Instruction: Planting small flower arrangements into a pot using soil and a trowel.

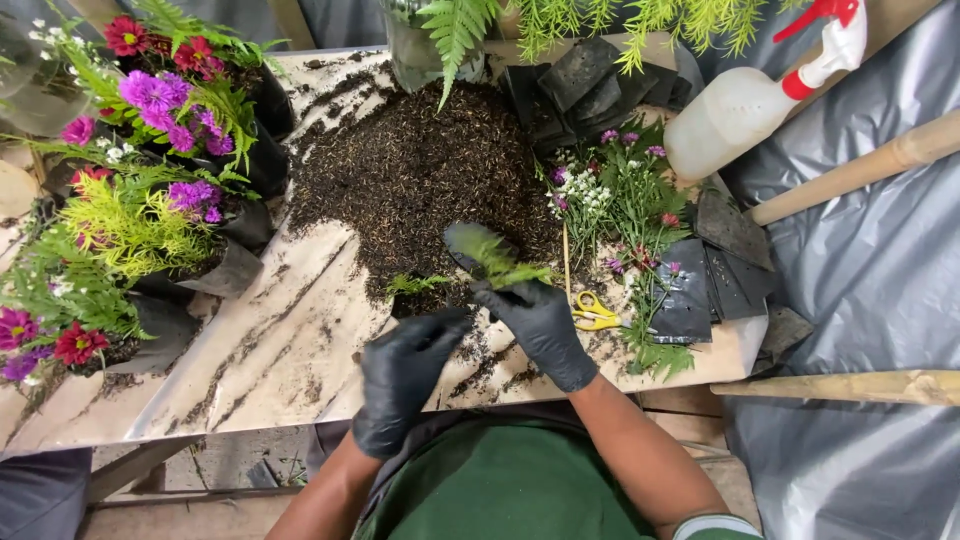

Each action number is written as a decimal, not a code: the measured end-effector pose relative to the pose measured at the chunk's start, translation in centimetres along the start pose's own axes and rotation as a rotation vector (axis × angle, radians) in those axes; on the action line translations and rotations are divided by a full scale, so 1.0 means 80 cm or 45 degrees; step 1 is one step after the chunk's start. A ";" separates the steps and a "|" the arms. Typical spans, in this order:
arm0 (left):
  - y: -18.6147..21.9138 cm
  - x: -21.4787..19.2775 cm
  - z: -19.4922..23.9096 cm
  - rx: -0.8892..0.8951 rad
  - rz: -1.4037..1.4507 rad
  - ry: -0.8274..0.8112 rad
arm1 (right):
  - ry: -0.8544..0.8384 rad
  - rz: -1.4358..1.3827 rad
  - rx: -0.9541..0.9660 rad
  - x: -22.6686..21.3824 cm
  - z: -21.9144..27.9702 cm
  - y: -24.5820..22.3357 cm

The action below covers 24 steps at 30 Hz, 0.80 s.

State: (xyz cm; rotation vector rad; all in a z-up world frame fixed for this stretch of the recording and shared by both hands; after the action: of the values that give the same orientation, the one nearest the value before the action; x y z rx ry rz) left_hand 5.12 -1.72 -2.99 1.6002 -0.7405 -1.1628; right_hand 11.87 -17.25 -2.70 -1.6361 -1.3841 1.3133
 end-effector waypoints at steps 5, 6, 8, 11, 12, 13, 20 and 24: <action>-0.013 -0.055 -0.002 0.404 0.049 0.402 | -0.069 -0.263 0.112 0.024 -0.011 0.026; -0.026 -0.060 -0.004 0.446 0.003 0.450 | -0.100 -0.192 0.167 0.029 -0.014 0.028; -0.044 -0.065 -0.006 0.483 -0.044 0.499 | -0.135 -0.120 0.226 0.038 -0.016 0.046; -0.056 -0.064 -0.011 0.438 -0.038 0.486 | -0.092 -0.040 0.368 0.039 -0.015 0.093; -0.056 -0.067 -0.011 0.425 -0.029 0.487 | -0.105 0.005 0.457 0.037 -0.012 0.106; -0.056 -0.068 -0.011 0.412 -0.019 0.488 | -0.118 0.049 0.545 0.034 -0.008 0.119; -0.065 -0.079 -0.023 0.347 -0.096 0.537 | -0.013 0.605 0.247 0.017 -0.029 0.135; -0.081 -0.081 -0.035 0.336 -0.090 0.460 | 0.178 0.879 -0.313 0.010 -0.065 0.100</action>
State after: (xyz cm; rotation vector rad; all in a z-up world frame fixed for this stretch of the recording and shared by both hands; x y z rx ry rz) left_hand 5.02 7.07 -6.80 2.0040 -0.6202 -0.8134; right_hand 19.44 -17.86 -8.55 -2.4627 -0.9484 1.3801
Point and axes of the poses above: each hand's wrist, its own z-axis away from the middle knuckle, its own x-axis out of the palm, y = z × x, the point moved 7 cm from there along -z, towards the middle knuckle
